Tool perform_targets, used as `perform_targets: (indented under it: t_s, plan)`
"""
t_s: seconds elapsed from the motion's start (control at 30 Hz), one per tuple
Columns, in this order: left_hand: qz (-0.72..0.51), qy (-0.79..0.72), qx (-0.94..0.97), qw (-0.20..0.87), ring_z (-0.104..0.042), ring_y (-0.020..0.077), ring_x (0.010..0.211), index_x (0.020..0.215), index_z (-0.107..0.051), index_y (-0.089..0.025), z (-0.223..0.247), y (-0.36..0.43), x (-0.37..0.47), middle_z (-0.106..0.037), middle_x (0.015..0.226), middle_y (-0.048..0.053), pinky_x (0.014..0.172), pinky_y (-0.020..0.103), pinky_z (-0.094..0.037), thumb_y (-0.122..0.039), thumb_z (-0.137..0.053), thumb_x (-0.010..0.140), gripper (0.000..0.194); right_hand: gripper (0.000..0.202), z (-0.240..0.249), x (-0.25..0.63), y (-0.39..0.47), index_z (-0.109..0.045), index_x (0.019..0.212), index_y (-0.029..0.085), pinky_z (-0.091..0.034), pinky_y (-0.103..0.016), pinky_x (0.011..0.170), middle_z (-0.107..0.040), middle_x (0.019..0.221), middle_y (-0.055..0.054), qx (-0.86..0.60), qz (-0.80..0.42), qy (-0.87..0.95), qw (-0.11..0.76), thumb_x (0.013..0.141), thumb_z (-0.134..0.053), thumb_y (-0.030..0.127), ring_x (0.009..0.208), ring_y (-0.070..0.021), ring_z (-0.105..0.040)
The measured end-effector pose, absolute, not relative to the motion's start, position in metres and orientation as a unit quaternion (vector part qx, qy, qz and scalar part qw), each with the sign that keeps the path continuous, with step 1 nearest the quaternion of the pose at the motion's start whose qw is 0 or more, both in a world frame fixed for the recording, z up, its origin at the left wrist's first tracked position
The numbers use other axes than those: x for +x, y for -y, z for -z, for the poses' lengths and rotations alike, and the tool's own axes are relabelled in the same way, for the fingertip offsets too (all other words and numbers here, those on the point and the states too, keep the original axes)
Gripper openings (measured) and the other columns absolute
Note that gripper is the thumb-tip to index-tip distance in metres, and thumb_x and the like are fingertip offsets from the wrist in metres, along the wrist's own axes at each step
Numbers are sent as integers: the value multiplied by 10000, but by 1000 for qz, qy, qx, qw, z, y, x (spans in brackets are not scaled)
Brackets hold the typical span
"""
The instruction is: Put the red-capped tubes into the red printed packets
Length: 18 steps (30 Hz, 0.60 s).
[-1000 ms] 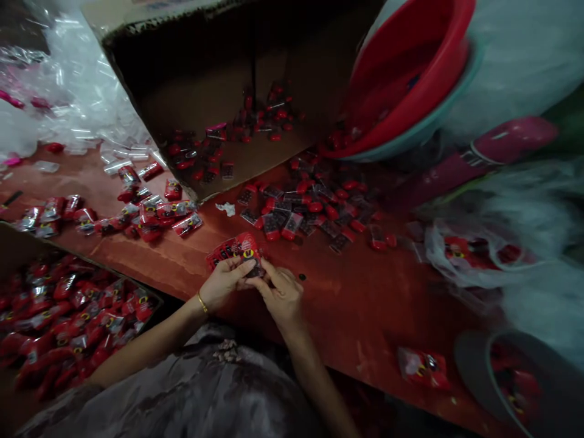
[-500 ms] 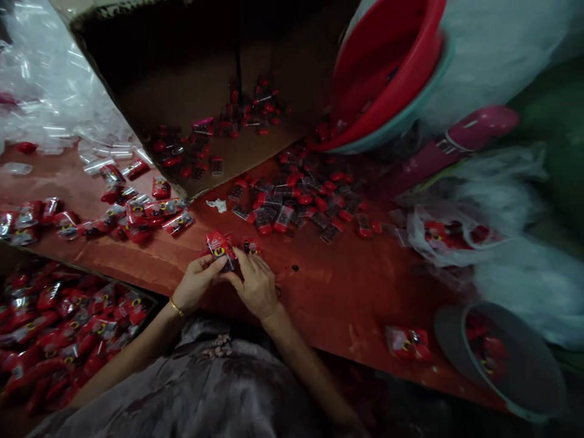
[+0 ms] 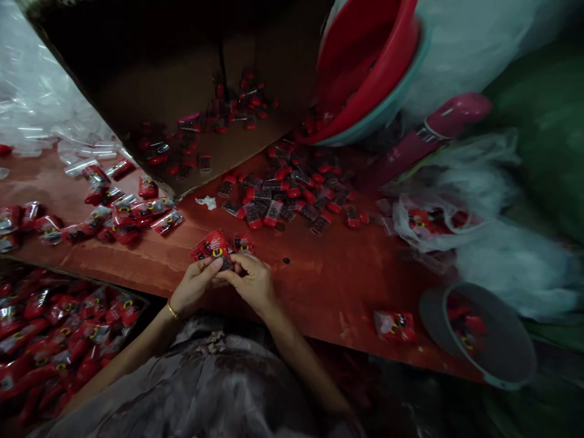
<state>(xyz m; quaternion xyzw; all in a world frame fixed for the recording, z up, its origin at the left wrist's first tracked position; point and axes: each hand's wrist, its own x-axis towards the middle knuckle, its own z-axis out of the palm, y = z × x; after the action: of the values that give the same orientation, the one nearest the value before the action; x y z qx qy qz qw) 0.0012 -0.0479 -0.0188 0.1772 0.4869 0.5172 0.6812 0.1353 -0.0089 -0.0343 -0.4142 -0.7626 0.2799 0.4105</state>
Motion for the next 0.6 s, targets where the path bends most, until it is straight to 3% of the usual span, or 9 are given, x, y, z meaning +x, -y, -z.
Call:
perform_targets:
  t_s: [0.07,0.17,0.33,0.43,0.53,0.6]
  plan:
    - [-506,-484,185,690,-600,105,592,809,-686,-130,19,47,0,-674,716,38,629,246,-513,-444,-776,562,410,330,30,138,7,-661,947,186,-500,-249,595,-622,708,-9,-426,-298,757,397,728,-676,433,625,-135,-574]
    - [-479,-490,240,688,-588,110,607,795,-680,-134,20,43,1,-665,732,34,623,245,-503,-470,-760,567,414,285,27,145,9,-652,950,189,-491,-263,662,-635,827,-39,-404,-306,774,379,765,-644,405,738,-152,-589]
    - [-414,-494,445,622,-570,143,621,791,-686,-141,32,39,22,-665,704,41,602,240,-461,-421,-663,695,297,220,44,176,25,-635,699,194,-442,-294,624,-548,581,5,-451,-200,786,373,820,-582,369,603,-148,-520]
    - [-379,-504,558,540,-617,191,729,868,-689,-179,38,39,40,-698,793,57,693,272,-464,-331,-600,757,208,203,55,203,33,-653,796,203,-460,-336,682,-618,679,-21,-483,-160,784,355,804,-589,396,672,-174,-565]
    - [-354,-498,634,474,-648,203,795,980,-665,-199,41,38,51,-710,886,71,735,284,-474,-271,-543,801,228,323,57,224,35,-641,993,214,-475,-372,770,-656,925,-65,-475,-190,792,334,768,-616,444,860,-209,-597]
    - [-335,-490,671,444,-654,206,873,1034,-644,-202,42,36,54,-705,974,81,785,293,-479,-250,-514,823,252,325,56,231,34,-631,1051,226,-472,-362,790,-644,975,-65,-465,-221,791,331,806,-576,432,907,-201,-591]
